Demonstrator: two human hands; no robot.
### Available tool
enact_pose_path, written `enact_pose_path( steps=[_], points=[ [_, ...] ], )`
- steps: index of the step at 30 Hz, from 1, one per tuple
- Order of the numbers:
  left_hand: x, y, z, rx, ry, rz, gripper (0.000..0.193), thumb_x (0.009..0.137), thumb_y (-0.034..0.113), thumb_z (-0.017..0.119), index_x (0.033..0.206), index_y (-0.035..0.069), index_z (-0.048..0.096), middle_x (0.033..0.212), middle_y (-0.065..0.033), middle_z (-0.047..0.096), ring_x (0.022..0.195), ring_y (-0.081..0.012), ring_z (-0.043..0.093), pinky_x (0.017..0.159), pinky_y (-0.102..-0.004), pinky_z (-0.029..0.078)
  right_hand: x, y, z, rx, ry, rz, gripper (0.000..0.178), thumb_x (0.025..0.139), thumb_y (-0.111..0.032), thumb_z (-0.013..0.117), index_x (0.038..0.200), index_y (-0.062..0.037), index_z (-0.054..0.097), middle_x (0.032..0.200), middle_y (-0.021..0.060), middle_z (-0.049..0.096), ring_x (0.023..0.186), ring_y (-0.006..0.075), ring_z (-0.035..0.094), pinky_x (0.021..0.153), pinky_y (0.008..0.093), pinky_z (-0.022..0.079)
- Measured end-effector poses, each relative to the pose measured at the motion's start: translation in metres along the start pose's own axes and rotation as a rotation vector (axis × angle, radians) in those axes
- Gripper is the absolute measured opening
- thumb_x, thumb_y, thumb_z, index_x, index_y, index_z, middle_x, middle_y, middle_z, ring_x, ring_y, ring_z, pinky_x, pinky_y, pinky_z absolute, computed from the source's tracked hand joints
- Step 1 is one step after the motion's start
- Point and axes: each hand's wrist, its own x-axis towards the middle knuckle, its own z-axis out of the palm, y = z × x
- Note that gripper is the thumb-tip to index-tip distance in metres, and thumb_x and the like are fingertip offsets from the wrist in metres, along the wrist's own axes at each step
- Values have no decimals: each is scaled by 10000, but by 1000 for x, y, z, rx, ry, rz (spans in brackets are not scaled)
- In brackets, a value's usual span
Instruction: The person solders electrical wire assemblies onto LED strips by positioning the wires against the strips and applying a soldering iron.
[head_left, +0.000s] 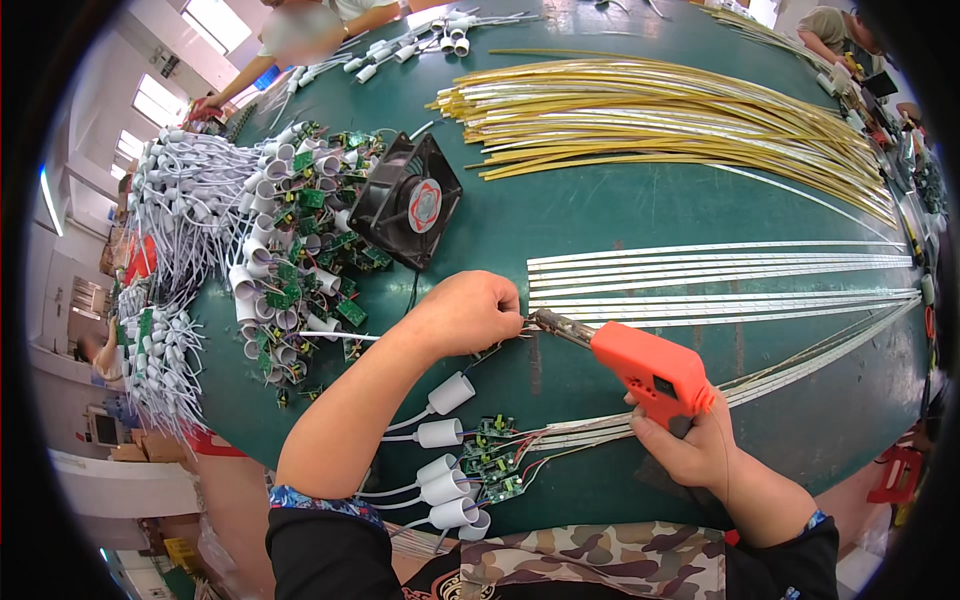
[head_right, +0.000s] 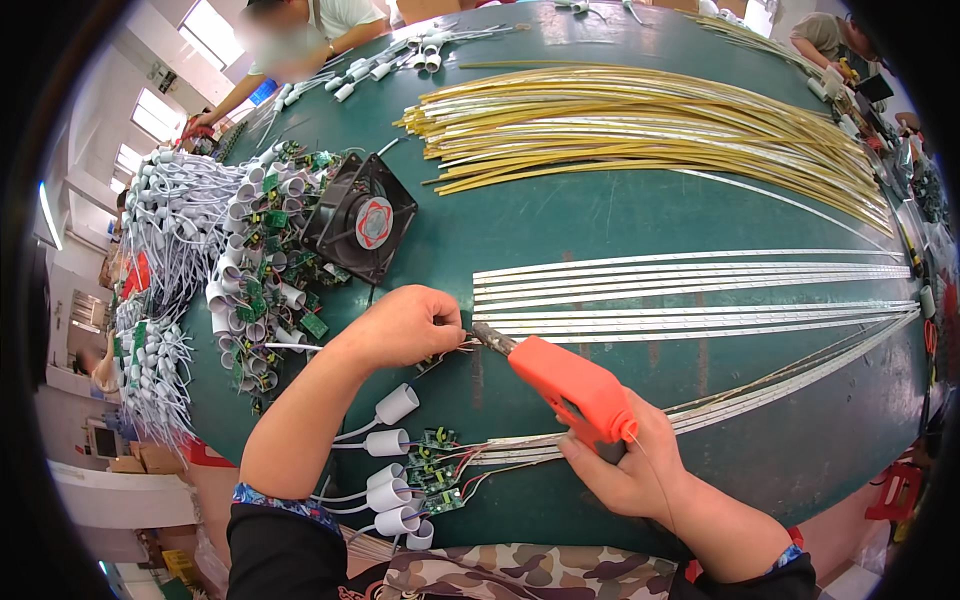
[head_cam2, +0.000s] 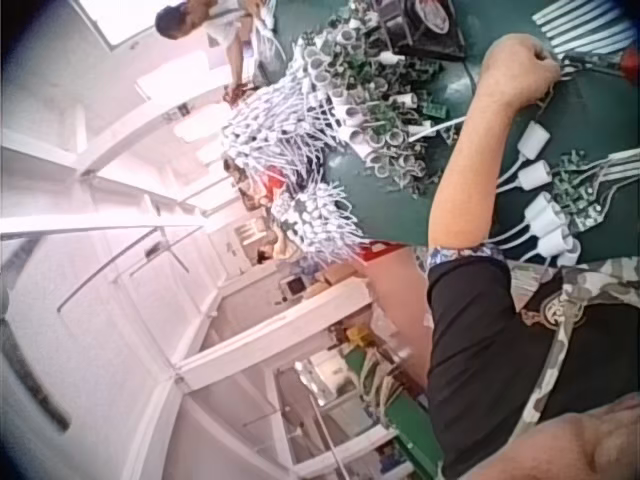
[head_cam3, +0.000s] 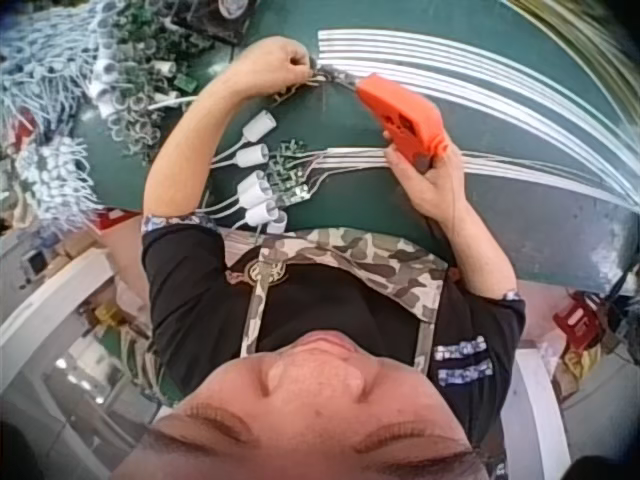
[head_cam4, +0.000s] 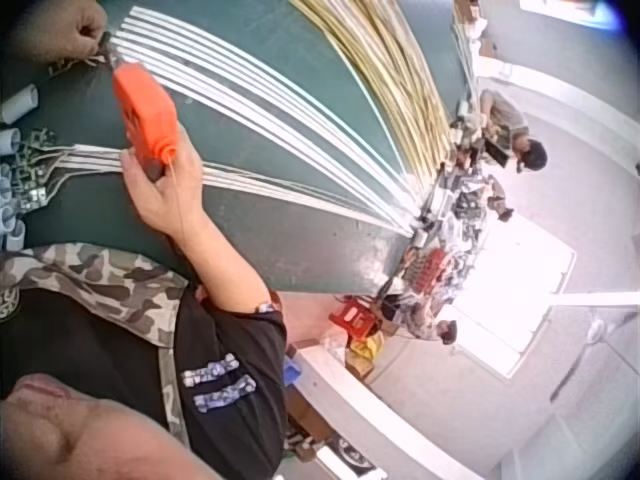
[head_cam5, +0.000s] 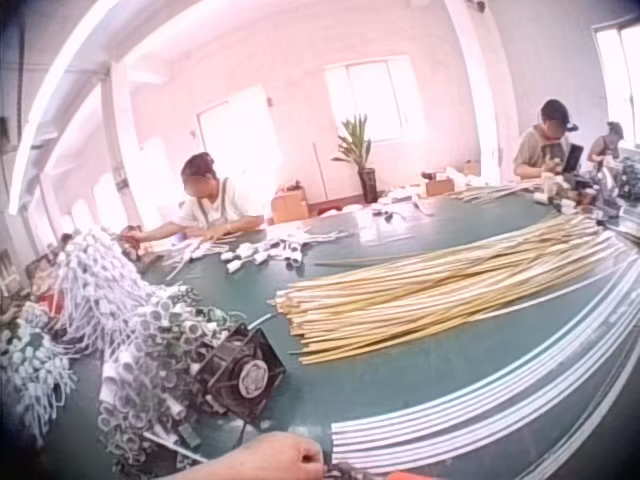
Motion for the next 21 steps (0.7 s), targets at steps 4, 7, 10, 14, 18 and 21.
enact_pose_path(
  steps=[4, 7, 10, 14, 18, 21],
  points=[
    [0, 5, -1, 1, -1, -12, 156, 791, 173, 678, 812, 18, 680, 646, -53, 612, 597, -127, 546, 563, -311, 443, -1, -2, -1, -38, 2, -21, 355, 807, -94, 725, 1138, -10, 628, 896, 89, 669, 802, 231, 663, 752, 333, 516],
    [0, 5, 0, 12, 3, -22, 151, 789, 169, 675, 812, 21, 683, 646, -56, 620, 598, -135, 556, 565, -316, 449, -3, 2, 1, -77, 38, -45, 360, 804, -99, 729, 1136, -5, 627, 885, 87, 666, 783, 229, 659, 738, 333, 515],
    [1, 2, 1, 12, 8, -18, 149, 787, 169, 675, 809, 22, 686, 653, -63, 631, 601, -142, 568, 570, -319, 455, -2, -1, 2, -80, 44, -50, 358, 804, -103, 729, 1135, -10, 628, 883, 91, 664, 772, 231, 657, 729, 332, 516],
    [1, 4, 0, 31, 4, -20, 150, 786, 173, 677, 805, 24, 690, 659, -68, 637, 602, -145, 574, 571, -320, 457, -5, 0, -3, 6, 24, -43, 353, 803, -101, 726, 1131, -15, 631, 883, 93, 660, 756, 232, 651, 720, 330, 515],
    [1, 4, -1, 43, -1, -11, 150, 788, 173, 676, 800, 24, 688, 658, -66, 635, 600, -141, 569, 570, -319, 455, -4, -3, -3, -2, 58, -24, 343, 802, -110, 723, 1122, -25, 632, 890, 95, 653, 756, 232, 639, 719, 327, 507],
    [3, 2, 1, 35, 0, -10, 149, 789, 170, 676, 792, 21, 678, 652, -61, 624, 599, -135, 559, 568, -315, 450, -5, -1, -4, -2, 55, -11, 340, 803, -115, 720, 1119, -28, 630, 883, 95, 646, 757, 244, 632, 717, 337, 504]
  ],
)
